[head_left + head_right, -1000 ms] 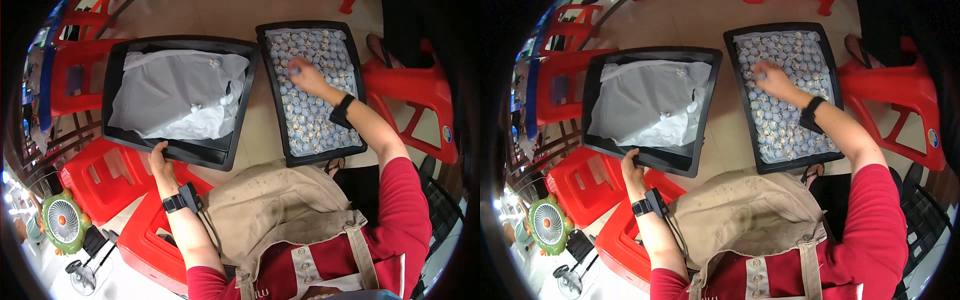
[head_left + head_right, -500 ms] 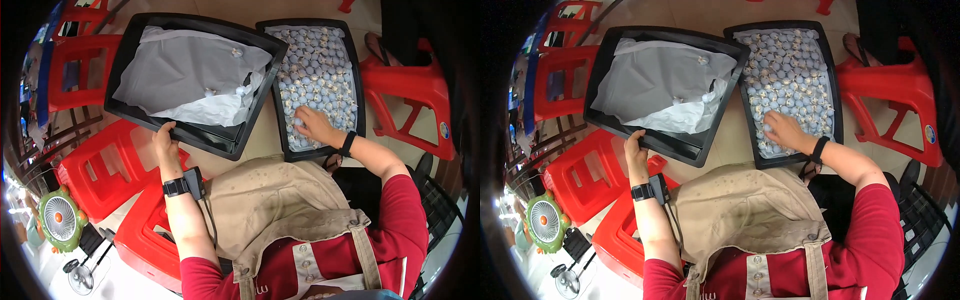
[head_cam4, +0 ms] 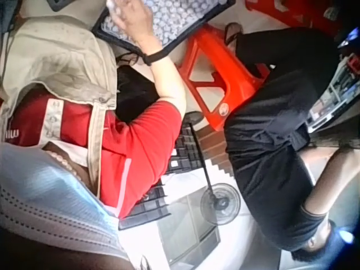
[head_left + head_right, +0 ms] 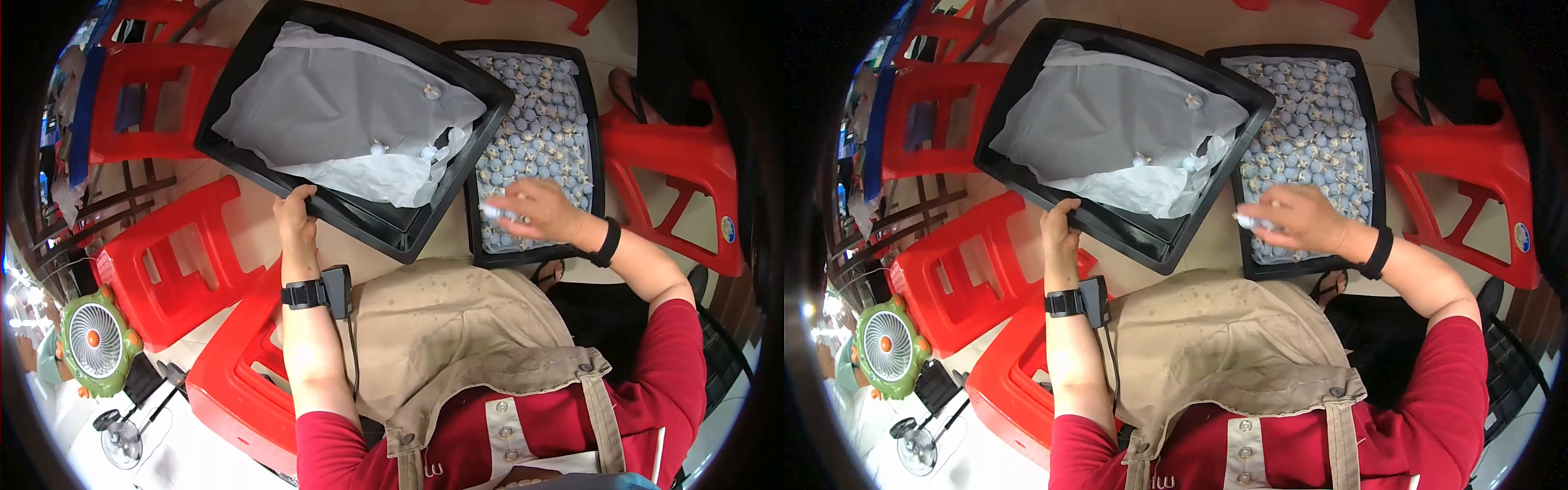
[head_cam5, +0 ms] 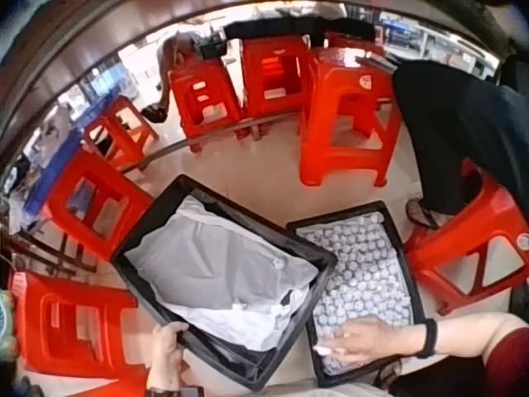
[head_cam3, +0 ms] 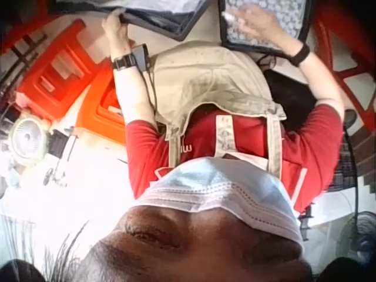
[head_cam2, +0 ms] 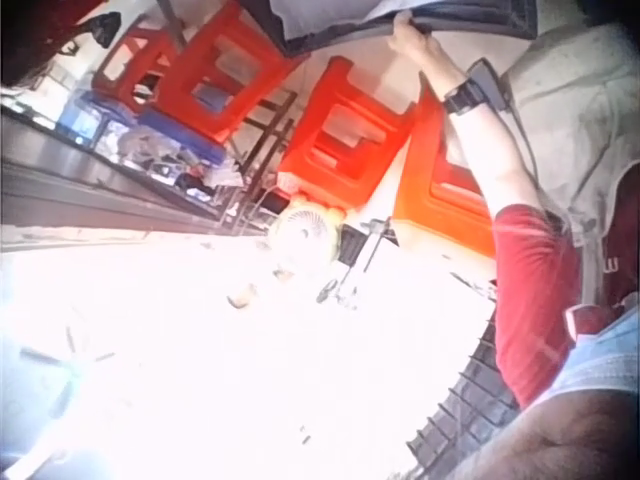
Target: Assembling and sorting small white and yellow plastic parts at a workshop table.
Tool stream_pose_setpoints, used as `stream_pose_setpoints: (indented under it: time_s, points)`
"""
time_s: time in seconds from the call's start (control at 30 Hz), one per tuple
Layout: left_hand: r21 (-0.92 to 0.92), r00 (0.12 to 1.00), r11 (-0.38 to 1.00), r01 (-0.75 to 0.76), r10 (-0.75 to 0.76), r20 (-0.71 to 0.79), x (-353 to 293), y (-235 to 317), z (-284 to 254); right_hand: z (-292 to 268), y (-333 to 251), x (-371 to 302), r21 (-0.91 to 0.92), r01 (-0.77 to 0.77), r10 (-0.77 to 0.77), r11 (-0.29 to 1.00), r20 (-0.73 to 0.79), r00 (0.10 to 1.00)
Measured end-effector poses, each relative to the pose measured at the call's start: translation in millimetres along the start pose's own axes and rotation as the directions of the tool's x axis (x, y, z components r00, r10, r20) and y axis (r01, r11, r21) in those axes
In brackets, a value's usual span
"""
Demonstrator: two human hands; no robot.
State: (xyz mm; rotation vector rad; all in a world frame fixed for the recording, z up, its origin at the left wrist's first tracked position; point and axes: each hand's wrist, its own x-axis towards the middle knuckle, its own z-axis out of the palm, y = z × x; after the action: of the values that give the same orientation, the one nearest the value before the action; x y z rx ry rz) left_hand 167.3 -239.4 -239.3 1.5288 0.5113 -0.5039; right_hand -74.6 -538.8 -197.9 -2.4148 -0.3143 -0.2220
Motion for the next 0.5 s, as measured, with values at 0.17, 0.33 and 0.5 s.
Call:
stream_pose_setpoints:
  time_s: [0.17,0.33,0.5]
  points:
    - [0.052,0.998,0.999,0.005,-0.008,0.056,-8,7,17,-15,21,91,-0.057,-0.21,0.21,0.976,-0.001,0.978]
    - [0.017,0.991,1.0,0.003,-0.005,0.137,-9,9,28,-13,46,131,-0.127,-0.288,0.302,0.949,0.115,0.946]
    - [0.039,0.992,0.998,-0.044,0.039,0.117,-10,8,30,-72,19,65,0.159,-0.306,0.343,0.939,-0.345,0.874]
